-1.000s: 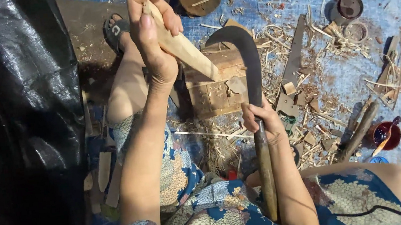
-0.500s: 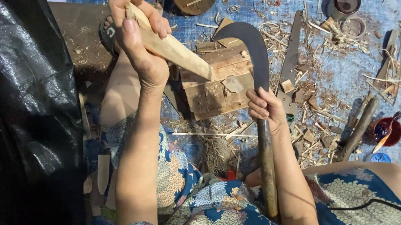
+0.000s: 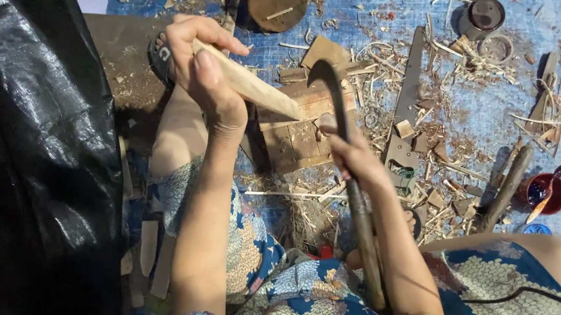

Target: Sanding and scraping a wooden instrument neck using abrasive material and a curved blade to smooth and shape the surface.

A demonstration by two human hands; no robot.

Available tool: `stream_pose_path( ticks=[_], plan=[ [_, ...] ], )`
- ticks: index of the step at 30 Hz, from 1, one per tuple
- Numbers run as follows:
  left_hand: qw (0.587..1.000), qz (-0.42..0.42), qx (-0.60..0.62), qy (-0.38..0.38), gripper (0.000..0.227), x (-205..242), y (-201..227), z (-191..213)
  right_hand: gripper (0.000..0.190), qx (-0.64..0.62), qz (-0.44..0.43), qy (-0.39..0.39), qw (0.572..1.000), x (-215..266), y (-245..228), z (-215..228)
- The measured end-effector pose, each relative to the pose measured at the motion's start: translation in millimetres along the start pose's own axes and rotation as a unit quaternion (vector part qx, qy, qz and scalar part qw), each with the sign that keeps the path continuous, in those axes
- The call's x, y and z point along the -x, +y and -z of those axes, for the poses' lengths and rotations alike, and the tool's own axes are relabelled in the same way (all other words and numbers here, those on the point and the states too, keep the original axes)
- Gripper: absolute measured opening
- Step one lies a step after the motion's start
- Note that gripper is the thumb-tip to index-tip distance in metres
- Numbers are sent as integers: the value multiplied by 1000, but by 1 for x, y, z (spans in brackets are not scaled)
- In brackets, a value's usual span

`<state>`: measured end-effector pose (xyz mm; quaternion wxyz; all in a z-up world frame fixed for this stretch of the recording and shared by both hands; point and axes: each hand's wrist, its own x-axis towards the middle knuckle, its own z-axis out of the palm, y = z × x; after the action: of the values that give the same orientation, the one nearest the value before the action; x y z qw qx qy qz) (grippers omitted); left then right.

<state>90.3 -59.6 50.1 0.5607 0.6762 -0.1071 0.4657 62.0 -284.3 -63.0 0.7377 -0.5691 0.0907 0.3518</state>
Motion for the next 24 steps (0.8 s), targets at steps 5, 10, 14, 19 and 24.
stream_pose_path(
  ticks=[5, 10, 14, 19, 24],
  plan=[
    [998, -13, -42, 48, 35, -5, -5, -3, 31, 261, 11, 22, 965, -40, 45, -9],
    [994, -23, -73, 79, 41, 12, -73, -5, 22, 332, 70, 26, 940, -53, 38, -32],
    [993, 95, -8, 64, 26, 43, -92, -28, 17, 400, 148, 22, 904, -56, 44, -43],
    [994, 73, -51, 56, 18, 49, -73, -28, 17, 419, 225, 17, 880, -43, 18, -61],
    [993, 64, -42, 85, 18, 55, -88, -29, 17, 409, 168, 32, 896, -67, 45, -44]
  ],
)
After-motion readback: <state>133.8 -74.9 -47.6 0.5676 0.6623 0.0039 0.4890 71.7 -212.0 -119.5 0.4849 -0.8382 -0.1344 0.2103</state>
